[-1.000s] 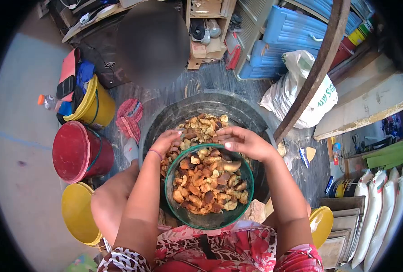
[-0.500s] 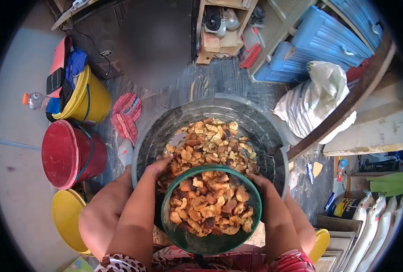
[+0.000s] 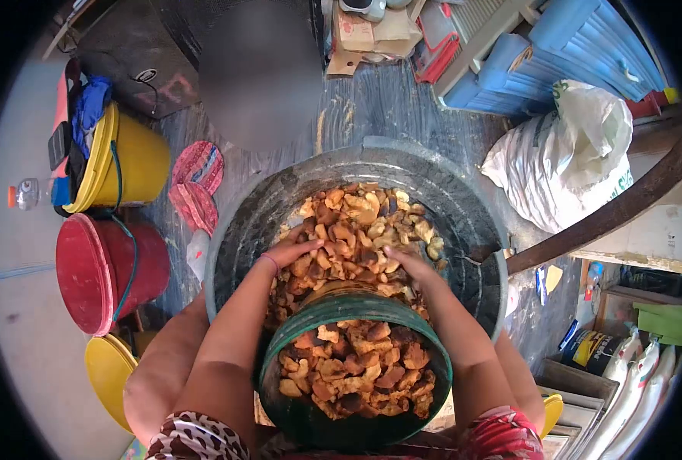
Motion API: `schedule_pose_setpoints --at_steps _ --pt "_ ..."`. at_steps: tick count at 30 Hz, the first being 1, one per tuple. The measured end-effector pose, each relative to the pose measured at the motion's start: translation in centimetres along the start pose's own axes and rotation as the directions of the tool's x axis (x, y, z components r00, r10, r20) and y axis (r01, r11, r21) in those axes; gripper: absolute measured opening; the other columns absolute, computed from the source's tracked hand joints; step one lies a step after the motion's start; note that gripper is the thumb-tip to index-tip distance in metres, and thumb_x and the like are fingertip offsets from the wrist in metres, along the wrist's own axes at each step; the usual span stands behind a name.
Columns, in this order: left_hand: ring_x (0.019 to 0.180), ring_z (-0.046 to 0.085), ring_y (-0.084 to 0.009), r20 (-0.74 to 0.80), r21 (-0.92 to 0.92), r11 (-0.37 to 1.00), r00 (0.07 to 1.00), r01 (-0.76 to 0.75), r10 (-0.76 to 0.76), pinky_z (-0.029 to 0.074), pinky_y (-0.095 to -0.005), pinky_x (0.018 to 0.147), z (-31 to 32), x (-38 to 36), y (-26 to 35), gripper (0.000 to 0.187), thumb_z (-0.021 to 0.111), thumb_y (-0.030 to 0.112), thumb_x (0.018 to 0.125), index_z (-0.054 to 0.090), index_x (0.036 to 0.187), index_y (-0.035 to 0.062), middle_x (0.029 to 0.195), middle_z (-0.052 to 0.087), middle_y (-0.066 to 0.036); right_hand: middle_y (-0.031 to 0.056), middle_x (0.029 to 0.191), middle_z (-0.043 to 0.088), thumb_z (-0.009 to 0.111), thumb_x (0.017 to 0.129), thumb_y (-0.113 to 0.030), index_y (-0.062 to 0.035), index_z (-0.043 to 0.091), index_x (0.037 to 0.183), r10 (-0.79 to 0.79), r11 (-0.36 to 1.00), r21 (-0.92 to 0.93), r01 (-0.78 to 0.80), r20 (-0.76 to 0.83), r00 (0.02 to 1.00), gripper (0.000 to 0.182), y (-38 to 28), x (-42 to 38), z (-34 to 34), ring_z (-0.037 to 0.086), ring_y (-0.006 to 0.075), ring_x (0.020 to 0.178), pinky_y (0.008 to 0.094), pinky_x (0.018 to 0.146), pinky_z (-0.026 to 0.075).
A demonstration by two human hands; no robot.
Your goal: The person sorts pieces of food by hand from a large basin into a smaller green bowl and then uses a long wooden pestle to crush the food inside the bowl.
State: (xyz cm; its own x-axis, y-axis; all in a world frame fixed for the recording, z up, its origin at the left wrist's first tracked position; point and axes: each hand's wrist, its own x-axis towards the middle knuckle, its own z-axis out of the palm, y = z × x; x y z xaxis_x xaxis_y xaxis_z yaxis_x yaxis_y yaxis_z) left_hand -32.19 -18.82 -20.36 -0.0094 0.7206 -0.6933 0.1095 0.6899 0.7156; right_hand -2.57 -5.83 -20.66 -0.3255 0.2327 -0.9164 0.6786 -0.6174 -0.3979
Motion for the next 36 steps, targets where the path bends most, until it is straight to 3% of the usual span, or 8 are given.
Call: schedule_pose_setpoints --at_steps 6,12,16,17,22,28,34,36 --pt "0.133 0.016 -0.0299 0.052 -0.038 0.997 0.996 -0.068 0.070 0.017 -0.0370 0.107 0.7 0.3 1.7 0.108 0.068 0.056 0.067 0.009 0.140 0.0013 0.142 0.017 -0.020 0.0210 0.145 0.003 0.070 0.056 -0.065 -0.0093 -0.002 0.141 -0.117 0.993 0.044 0.113 0.100 0.988 0.124 -2.1 1.1 0.9 0.007 0.0345 0.134 0.0560 0.103 0.017" --pt "0.127 0.030 -0.0266 0.016 -0.030 0.991 0.991 -0.134 0.134 0.024 -0.0345 0.105 1.9 1.1 1.1 0.105 0.076 0.043 0.062 0.017 0.138 0.0011 0.136 0.032 -0.017 0.0197 0.143 0.016 0.077 0.060 -0.049 -0.0028 0.003 0.140 -0.254 0.936 0.297 0.187 0.206 0.945 0.118 -3.2 1.0 1.8 0.015 0.0312 0.133 0.0430 0.106 0.020" --pt "0.121 0.037 -0.0255 0.102 -0.225 0.945 0.959 -0.236 0.264 0.027 -0.0337 0.103 2.4 1.5 1.4 0.098 0.079 0.034 0.063 0.022 0.136 0.0010 0.131 0.039 -0.015 0.0198 0.142 0.018 0.077 0.060 -0.047 -0.0036 0.004 0.140 -0.245 0.933 0.296 0.203 0.113 0.963 0.117 -2.7 1.1 1.5 0.016 0.0322 0.132 0.0461 0.105 0.019" --pt "0.117 0.042 -0.0216 0.111 -0.284 0.938 0.964 -0.201 0.240 0.033 -0.0345 0.099 2.7 1.5 1.5 0.086 0.077 0.019 0.067 0.024 0.133 0.0004 0.124 0.046 -0.011 0.0207 0.143 0.016 0.078 0.059 -0.046 -0.0053 0.004 0.140 -0.294 0.909 0.352 0.222 0.164 0.942 0.117 -2.6 1.3 1.4 0.016 0.0335 0.132 0.0485 0.104 0.017" --pt "0.119 0.040 -0.0229 0.243 -0.165 0.953 0.926 -0.254 0.288 0.032 -0.0347 0.100 3.8 0.9 4.5 0.092 0.078 0.027 0.066 0.021 0.135 0.0019 0.127 0.044 -0.013 0.0218 0.142 0.013 0.078 0.060 -0.043 -0.0043 0.004 0.140 -0.266 0.927 0.306 0.219 0.122 0.956 0.116 -4.5 -0.4 0.8 0.014 0.0331 0.133 0.0463 0.105 0.016" --pt "0.123 0.035 -0.0243 0.083 0.098 0.933 0.937 -0.347 0.340 0.027 -0.0345 0.104 4.2 0.6 4.9 0.101 0.079 0.043 0.060 0.024 0.135 0.0045 0.132 0.037 -0.014 0.0238 0.142 0.014 0.079 0.059 -0.042 -0.0060 0.007 0.141 -0.271 0.937 0.254 0.238 0.105 0.957 0.114 -5.0 -1.5 0.8 0.012 0.0338 0.133 0.0479 0.105 0.017" --pt "0.118 0.041 -0.0217 0.109 -0.250 0.903 0.917 -0.349 0.384 0.033 -0.0337 0.100 4.4 -0.1 7.5 0.088 0.082 0.023 0.060 0.033 0.131 0.0099 0.126 0.044 -0.011 0.0224 0.140 0.022 0.078 0.061 -0.035 -0.0147 0.019 0.140 -0.299 0.921 0.260 0.288 0.002 0.954 0.100 -5.8 -4.1 1.2 0.013 0.0352 0.132 0.0544 0.101 0.018" --pt "0.109 0.048 -0.0198 0.136 -0.275 0.911 0.926 -0.307 0.353 0.040 -0.0327 0.092 4.1 -1.0 9.0 0.087 0.082 0.021 0.060 0.033 0.131 0.0089 0.117 0.050 -0.010 0.0207 0.136 0.027 0.076 0.065 -0.031 -0.0174 0.028 0.134 -0.398 0.868 0.362 0.338 0.102 0.912 0.086 -5.8 -4.6 0.7 0.018 0.0335 0.130 0.0531 0.097 0.027"
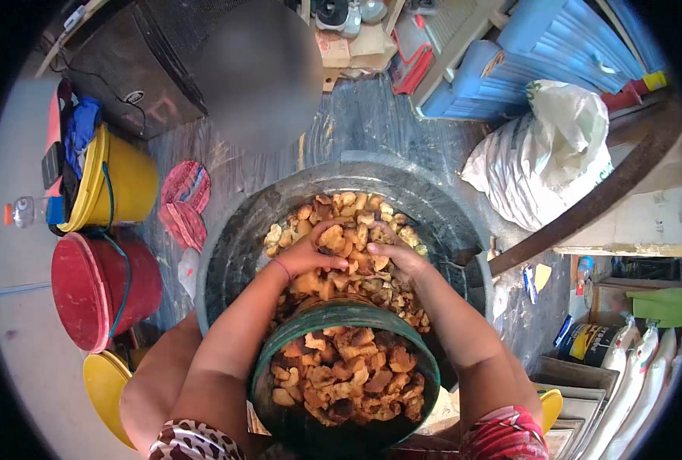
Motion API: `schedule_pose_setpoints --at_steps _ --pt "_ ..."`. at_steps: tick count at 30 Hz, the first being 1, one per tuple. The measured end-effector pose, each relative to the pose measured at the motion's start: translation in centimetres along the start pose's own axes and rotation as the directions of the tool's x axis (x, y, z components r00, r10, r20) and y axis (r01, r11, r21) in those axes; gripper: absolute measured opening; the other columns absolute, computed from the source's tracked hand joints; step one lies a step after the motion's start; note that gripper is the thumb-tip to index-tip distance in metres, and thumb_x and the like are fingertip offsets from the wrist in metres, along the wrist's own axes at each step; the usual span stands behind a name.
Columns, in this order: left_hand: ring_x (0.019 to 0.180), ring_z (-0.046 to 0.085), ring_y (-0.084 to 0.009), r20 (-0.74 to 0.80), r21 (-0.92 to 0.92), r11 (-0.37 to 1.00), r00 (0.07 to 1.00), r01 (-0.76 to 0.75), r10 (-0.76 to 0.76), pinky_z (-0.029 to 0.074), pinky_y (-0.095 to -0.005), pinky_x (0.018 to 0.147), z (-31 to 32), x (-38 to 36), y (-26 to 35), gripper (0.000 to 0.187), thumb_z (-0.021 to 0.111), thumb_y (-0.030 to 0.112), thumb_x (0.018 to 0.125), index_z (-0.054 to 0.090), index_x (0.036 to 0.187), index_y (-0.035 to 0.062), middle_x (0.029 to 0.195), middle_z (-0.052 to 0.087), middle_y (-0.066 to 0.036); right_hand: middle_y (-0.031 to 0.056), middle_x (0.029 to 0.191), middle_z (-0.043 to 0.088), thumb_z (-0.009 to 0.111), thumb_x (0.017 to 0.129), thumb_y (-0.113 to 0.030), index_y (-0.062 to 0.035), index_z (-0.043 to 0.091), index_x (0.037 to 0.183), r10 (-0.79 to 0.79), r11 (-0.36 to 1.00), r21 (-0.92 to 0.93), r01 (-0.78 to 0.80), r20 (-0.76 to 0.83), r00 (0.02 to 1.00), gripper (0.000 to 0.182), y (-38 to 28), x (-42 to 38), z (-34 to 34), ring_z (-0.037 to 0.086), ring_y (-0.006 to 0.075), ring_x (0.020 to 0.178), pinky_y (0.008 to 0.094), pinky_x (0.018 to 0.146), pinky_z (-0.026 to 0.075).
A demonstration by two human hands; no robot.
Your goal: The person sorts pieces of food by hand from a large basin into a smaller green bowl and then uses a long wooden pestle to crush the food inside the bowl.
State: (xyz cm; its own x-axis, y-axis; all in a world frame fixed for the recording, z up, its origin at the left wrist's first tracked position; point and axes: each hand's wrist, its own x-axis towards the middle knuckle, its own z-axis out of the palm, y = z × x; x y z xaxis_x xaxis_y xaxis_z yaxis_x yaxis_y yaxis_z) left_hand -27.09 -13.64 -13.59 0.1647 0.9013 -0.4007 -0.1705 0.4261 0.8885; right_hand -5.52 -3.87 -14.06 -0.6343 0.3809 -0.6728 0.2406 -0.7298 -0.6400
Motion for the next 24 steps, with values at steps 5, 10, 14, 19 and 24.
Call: schedule_pose_setpoints --at_steps 5,10,14,19,24 --pt "0.082 0.056 -0.0118 -0.029 0.090 0.995 0.999 0.041 -0.038 0.048 -0.0252 0.061 2.0 -2.2 6.4 0.084 0.078 0.012 0.064 0.030 0.133 0.0134 0.106 0.055 -0.006 0.0142 0.118 0.045 0.072 0.071 -0.023 -0.0146 0.037 0.123 -0.147 0.986 0.088 0.141 0.070 0.987 0.063 -4.7 -5.7 3.0 0.046 0.0284 0.109 0.0459 0.087 0.043" --pt "0.104 0.048 -0.0148 0.079 0.093 0.952 0.955 -0.292 0.285 0.040 -0.0290 0.091 3.8 -3.9 11.0 0.080 0.082 0.015 0.060 0.038 0.127 0.0083 0.111 0.052 -0.004 0.0127 0.114 0.047 0.072 0.071 -0.017 -0.0103 0.035 0.123 -0.300 0.948 0.151 0.282 0.113 0.947 0.064 -8.1 -11.8 5.3 0.051 0.0258 0.103 0.0387 0.084 0.048" --pt "0.109 0.045 -0.0162 0.127 0.248 0.871 0.906 -0.423 0.404 0.036 -0.0300 0.096 6.5 -9.0 15.9 0.081 0.083 0.019 0.059 0.038 0.126 0.0070 0.117 0.049 -0.006 0.0113 0.116 0.047 0.073 0.070 -0.017 -0.0074 0.033 0.125 -0.397 0.915 0.130 0.381 0.128 0.909 0.069 -9.3 -17.6 8.2 0.050 0.0238 0.106 0.0378 0.090 0.044" --pt "0.115 0.042 -0.0201 0.402 0.385 0.722 0.809 -0.575 0.429 0.033 -0.0336 0.098 8.9 -15.1 18.3 0.090 0.084 0.031 0.054 0.037 0.127 0.0053 0.125 0.044 -0.009 0.0105 0.120 0.043 0.078 0.061 -0.034 -0.0042 0.033 0.126 -0.357 0.915 -0.086 0.394 0.283 0.890 0.085 -7.0 -23.1 10.8 0.040 0.0213 0.114 0.0342 0.098 0.031" --pt "0.117 0.041 -0.0267 0.659 0.486 0.702 0.746 -0.521 0.097 0.033 -0.0347 0.098 9.8 -17.2 16.9 0.094 0.083 0.034 0.054 0.036 0.130 0.0045 0.127 0.043 -0.014 0.0122 0.123 0.043 0.074 0.069 -0.029 -0.0024 0.032 0.129 -0.052 0.804 -0.472 0.361 0.550 0.834 0.078 -5.8 -24.5 11.2 0.040 0.0222 0.115 0.0323 0.098 0.031"
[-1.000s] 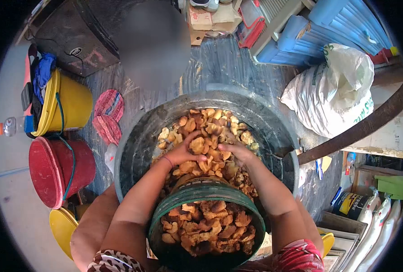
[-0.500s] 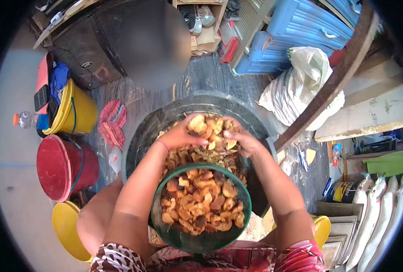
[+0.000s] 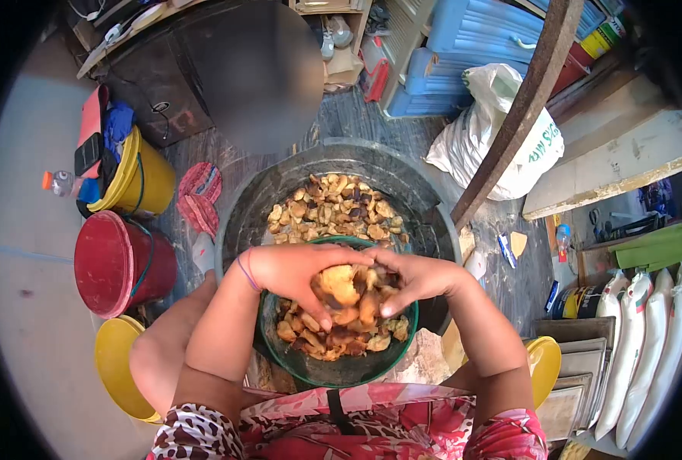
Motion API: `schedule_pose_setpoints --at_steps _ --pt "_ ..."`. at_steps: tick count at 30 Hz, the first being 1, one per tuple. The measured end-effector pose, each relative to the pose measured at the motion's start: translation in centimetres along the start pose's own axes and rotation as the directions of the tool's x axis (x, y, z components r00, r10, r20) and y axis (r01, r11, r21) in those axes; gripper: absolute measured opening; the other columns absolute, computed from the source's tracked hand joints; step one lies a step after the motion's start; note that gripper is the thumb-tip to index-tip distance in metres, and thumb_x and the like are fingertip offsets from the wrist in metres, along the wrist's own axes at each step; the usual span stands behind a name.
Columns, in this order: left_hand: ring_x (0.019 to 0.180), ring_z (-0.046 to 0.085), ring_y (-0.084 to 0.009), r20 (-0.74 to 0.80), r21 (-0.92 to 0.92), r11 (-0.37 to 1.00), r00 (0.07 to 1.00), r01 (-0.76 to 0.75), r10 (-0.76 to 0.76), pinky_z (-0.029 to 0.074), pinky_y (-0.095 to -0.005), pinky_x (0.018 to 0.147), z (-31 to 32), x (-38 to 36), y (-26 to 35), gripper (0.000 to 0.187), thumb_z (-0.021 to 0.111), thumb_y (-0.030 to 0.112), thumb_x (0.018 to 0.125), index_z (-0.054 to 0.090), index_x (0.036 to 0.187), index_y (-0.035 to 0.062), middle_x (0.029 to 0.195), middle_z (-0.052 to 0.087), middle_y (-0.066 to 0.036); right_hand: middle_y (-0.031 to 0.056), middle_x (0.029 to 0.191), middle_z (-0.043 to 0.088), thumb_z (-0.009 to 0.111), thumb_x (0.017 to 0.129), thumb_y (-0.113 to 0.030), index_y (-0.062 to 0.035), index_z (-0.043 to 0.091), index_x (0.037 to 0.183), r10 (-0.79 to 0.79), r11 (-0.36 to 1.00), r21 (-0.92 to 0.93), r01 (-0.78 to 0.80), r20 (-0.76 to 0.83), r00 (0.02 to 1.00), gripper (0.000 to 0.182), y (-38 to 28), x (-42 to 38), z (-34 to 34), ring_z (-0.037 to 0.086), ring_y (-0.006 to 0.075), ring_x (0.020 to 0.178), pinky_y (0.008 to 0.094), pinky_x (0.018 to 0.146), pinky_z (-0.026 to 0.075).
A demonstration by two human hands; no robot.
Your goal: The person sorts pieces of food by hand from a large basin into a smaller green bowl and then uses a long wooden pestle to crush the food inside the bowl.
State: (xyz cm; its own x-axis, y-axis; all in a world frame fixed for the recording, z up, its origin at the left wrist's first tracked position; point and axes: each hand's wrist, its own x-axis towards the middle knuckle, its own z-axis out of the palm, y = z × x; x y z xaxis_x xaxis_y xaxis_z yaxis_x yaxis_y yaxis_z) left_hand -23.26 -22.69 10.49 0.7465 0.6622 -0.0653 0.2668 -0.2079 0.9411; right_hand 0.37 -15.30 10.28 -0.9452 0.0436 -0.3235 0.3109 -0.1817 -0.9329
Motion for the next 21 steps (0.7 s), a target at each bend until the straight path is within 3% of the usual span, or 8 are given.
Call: schedule_pose_setpoints --at_steps 4,8,10,12,13,15,17,21 --pt "0.115 0.043 -0.0288 0.122 0.062 0.988 0.981 0.144 -0.151 0.034 -0.0346 0.097 -0.3 0.0 -0.1 0.094 0.082 0.032 0.055 0.035 0.134 0.0129 0.126 0.043 -0.015 0.0134 0.122 0.045 0.073 0.071 -0.027 -0.0032 0.035 0.127 0.161 0.971 -0.193 -0.144 0.076 0.984 0.071 0.5 -0.1 -2.1 0.043 0.0230 0.113 0.0340 0.096 0.035" --pt "0.122 0.038 -0.0268 0.046 0.099 0.995 0.998 0.031 -0.036 0.040 -0.0343 0.092 -1.8 -0.5 -2.2 0.088 0.080 0.029 0.059 0.036 0.135 0.0183 0.136 0.036 -0.016 0.0117 0.119 0.047 0.069 0.075 -0.024 -0.0042 0.040 0.125 0.195 0.969 0.202 -0.140 -0.288 0.938 0.061 3.1 0.3 -7.4 0.053 0.0177 0.098 0.0306 0.076 0.047" --pt "0.118 0.044 -0.0253 0.073 -0.022 0.993 0.990 0.120 -0.118 0.047 -0.0300 0.080 -3.9 -1.0 -2.9 0.082 0.078 0.024 0.063 0.037 0.134 0.0121 0.136 0.037 -0.016 0.0082 0.118 0.047 0.064 0.079 -0.032 -0.0079 0.034 0.131 0.257 0.967 0.121 -0.226 -0.462 0.849 0.065 6.6 1.3 -11.3 0.049 0.0213 0.105 0.0364 0.081 0.045" --pt "0.107 0.054 -0.0219 0.078 -0.578 0.780 0.967 0.241 -0.241 0.050 -0.0255 0.070 -5.4 -2.6 -7.0 0.077 0.076 0.020 0.067 0.037 0.132 0.0043 0.131 0.043 -0.015 0.0095 0.122 0.044 0.064 0.077 -0.044 -0.0101 0.031 0.133 0.390 0.920 0.227 -0.319 -0.611 0.689 0.073 11.2 2.3 -13.9 0.044 0.0231 0.111 0.0406 0.082 0.043" --pt "0.095 0.060 -0.0192 -0.035 -0.721 0.681 0.976 0.124 -0.215 0.050 -0.0231 0.067 -5.9 -3.1 -9.5 0.070 0.071 0.024 0.074 0.037 0.130 -0.0015 0.129 0.046 -0.012 0.0100 0.126 0.041 0.063 0.074 -0.051 -0.0105 0.027 0.135 0.463 0.886 0.304 -0.351 -0.633 0.621 0.082 13.4 2.8 -14.6 0.040 0.0254 0.115 0.0443 0.083 0.041" --pt "0.104 0.055 -0.0195 -0.227 -0.806 0.590 0.894 0.051 -0.387 0.050 -0.0301 0.075 -6.5 -3.8 -15.1 0.067 0.062 0.040 0.080 0.038 0.130 0.0014 0.129 0.045 -0.011 0.0142 0.132 0.035 0.061 0.074 -0.056 -0.0096 0.023 0.137 0.625 0.776 0.412 -0.477 -0.607 0.491 0.087 19.3 4.1 -17.5 0.038 0.0293 0.116 0.0466 0.087 0.039" --pt "0.115 0.045 -0.0210 -0.218 -0.744 0.519 0.580 0.421 -0.785 0.043 -0.0381 0.087 -5.5 -3.8 -21.5 0.069 0.050 0.054 0.083 0.039 0.130 0.0036 0.130 0.044 -0.011 0.0162 0.135 0.032 0.061 0.073 -0.058 -0.0089 0.022 0.138 0.685 0.729 0.498 -0.470 -0.547 0.481 0.089 21.0 6.1 -18.3 0.036 0.0312 0.119 0.0479 0.090 0.037" --pt "0.126 0.033 -0.0285 -0.276 -0.655 0.458 0.374 0.601 -0.885 0.021 -0.0386 0.104 -1.0 -4.6 -35.3 0.086 0.043 0.066 0.079 0.033 0.133 -0.0005 0.130 0.041 -0.021 0.0188 0.140 0.023 0.060 0.072 -0.060 -0.0078 0.017 0.138 0.622 0.754 0.630 -0.189 -0.591 0.513 0.094 24.2 12.3 -19.1 0.026 0.0330 0.127 0.0507 0.098 0.029"
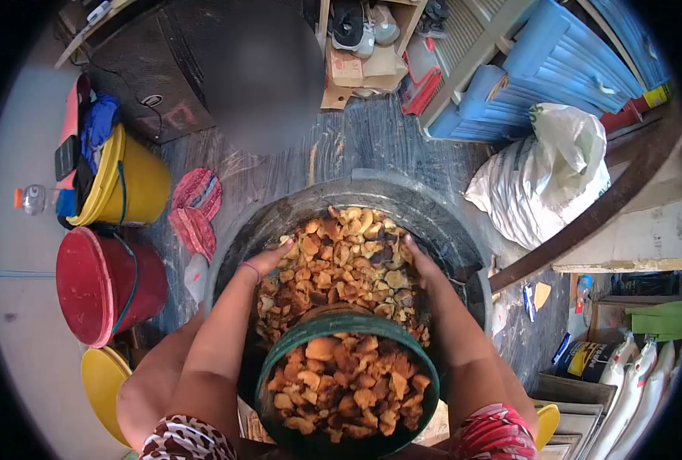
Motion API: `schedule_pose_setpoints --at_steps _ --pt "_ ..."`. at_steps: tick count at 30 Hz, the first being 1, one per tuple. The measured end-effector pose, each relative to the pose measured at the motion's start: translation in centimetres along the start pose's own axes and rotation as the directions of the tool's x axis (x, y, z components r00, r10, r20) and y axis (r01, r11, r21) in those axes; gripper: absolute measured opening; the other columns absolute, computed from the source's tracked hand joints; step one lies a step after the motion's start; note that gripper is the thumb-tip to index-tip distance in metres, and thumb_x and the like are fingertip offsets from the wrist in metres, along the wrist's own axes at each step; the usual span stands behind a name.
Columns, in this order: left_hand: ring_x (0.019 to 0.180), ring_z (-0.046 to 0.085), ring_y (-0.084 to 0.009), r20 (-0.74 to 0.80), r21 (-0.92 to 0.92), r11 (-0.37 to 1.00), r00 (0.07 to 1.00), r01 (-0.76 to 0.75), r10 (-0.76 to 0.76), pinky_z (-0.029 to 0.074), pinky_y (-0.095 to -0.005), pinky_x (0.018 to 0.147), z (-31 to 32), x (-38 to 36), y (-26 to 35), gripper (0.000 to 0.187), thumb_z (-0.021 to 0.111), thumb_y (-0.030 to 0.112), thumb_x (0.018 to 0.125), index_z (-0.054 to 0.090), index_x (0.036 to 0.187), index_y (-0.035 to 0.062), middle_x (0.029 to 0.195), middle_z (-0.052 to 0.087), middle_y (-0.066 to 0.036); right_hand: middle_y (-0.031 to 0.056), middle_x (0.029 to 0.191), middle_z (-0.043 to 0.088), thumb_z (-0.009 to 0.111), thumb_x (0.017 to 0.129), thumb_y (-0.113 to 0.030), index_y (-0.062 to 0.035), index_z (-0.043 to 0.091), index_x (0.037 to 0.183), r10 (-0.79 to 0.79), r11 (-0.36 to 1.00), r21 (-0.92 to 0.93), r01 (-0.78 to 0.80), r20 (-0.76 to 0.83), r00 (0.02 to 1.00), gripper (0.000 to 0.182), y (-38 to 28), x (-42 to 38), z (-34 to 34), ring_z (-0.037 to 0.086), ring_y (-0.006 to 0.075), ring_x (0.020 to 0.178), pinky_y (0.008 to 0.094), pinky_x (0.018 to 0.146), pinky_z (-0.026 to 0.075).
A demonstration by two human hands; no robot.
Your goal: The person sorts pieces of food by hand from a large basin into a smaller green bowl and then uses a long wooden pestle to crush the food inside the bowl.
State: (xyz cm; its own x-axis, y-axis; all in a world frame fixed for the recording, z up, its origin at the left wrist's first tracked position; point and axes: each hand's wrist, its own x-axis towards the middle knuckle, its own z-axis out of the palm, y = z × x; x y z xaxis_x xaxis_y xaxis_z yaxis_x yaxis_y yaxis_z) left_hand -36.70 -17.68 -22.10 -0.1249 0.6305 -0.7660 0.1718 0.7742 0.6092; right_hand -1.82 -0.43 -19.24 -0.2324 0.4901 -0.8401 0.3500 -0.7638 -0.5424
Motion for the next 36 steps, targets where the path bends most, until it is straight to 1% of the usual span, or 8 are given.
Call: schedule_pose_setpoints --at_steps 2,7,9,10,22,28,32,36 --pt "0.123 0.037 -0.0296 -0.101 -0.227 0.971 0.994 -0.070 0.049 0.028 -0.0376 0.101 1.6 1.4 0.4 0.091 0.046 0.067 0.076 0.027 0.135 -0.0001 0.133 0.037 -0.021 0.0198 0.143 0.016 0.059 0.070 -0.064 -0.0097 0.013 0.140 -0.168 0.986 0.009 0.167 0.038 0.985 0.100 -0.2 2.4 1.3 0.017 0.0354 0.131 0.0530 0.103 0.017" --pt "0.109 0.048 -0.0271 -0.089 -0.172 0.971 0.984 -0.167 0.153 0.038 -0.0366 0.092 3.2 -0.3 7.3 0.089 0.059 0.060 0.074 0.027 0.133 0.0013 0.120 0.048 -0.018 0.0213 0.145 0.005 0.055 0.069 -0.070 -0.0120 0.013 0.141 -0.034 0.995 -0.085 0.043 0.108 0.994 0.102 -2.5 2.5 4.3 0.004 0.0360 0.134 0.0556 0.103 0.009" --pt "0.125 0.033 -0.0293 0.093 -0.187 0.973 0.983 -0.137 0.157 0.033 -0.0399 0.098 2.9 0.8 7.7 0.095 0.064 0.053 0.074 0.015 0.139 0.0056 0.136 0.031 -0.019 0.0209 0.145 0.002 0.055 0.068 -0.071 -0.0120 0.012 0.141 0.045 0.975 -0.221 0.009 0.239 0.970 0.103 -2.4 3.7 4.0 0.002 0.0360 0.134 0.0562 0.103 0.005" --pt "0.123 0.036 -0.0281 0.224 -0.343 0.939 0.971 -0.007 0.089 0.036 -0.0392 0.097 2.6 0.2 8.6 0.095 0.071 0.042 0.071 0.015 0.139 0.0057 0.135 0.033 -0.018 0.0237 0.143 0.010 0.064 0.064 -0.065 -0.0108 -0.002 0.141 0.043 0.979 -0.204 0.003 0.224 0.974 0.115 -2.3 3.8 4.0 0.009 0.0383 0.133 0.0556 0.102 0.020" --pt "0.105 0.051 -0.0176 0.241 -0.538 0.811 0.880 -0.230 0.410 0.041 -0.0311 0.090 6.7 -0.6 8.0 0.065 0.074 0.025 0.070 0.045 0.123 0.0034 0.115 0.055 -0.007 0.0216 0.142 0.017 0.075 0.063 -0.049 -0.0129 -0.008 0.141 -0.131 0.991 0.033 0.130 0.414 0.901 0.119 0.1 2.6 6.2 0.015 0.0346 0.132 0.0531 0.103 0.016" --pt "0.108 0.048 -0.0158 0.226 -0.391 0.790 0.783 -0.471 0.579 0.041 -0.0301 0.091 6.5 -5.3 12.7 0.065 0.072 0.017 0.072 0.038 0.126 0.0042 0.117 0.051 -0.005 0.0141 0.095 0.059 0.073 0.070 -0.035 -0.0127 -0.002 0.141 -0.234 0.970 0.156 0.185 0.416 0.879 0.106 -3.3 -6.3 5.1 0.059 0.0251 0.083 0.0453 0.083 0.043" --pt "0.105 0.049 -0.0145 0.232 -0.354 0.768 0.745 -0.534 0.625 0.042 -0.0299 0.089 6.0 -10.4 16.2 0.067 0.073 0.014 0.071 0.037 0.125 0.0040 0.115 0.051 -0.003 0.0160 0.104 0.054 0.074 0.069 -0.030 -0.0129 0.005 0.140 -0.377 0.924 0.238 0.299 0.437 0.817 0.100 -5.9 -12.8 4.4 0.058 0.0262 0.085 0.0406 0.074 0.049" --pt "0.108 0.047 -0.0149 0.203 -0.463 0.703 0.707 -0.540 0.677 0.040 -0.0302 0.092 6.0 -18.8 19.9 0.075 0.076 0.008 0.067 0.032 0.127 0.0051 0.116 0.050 -0.005 0.0160 0.130 0.035 0.073 0.070 -0.027 -0.0129 0.010 0.138 -0.497 0.867 0.301 0.397 0.460 0.736 0.094 -8.0 -21.5 4.4 0.038 0.0297 0.119 0.0448 0.090 0.042"
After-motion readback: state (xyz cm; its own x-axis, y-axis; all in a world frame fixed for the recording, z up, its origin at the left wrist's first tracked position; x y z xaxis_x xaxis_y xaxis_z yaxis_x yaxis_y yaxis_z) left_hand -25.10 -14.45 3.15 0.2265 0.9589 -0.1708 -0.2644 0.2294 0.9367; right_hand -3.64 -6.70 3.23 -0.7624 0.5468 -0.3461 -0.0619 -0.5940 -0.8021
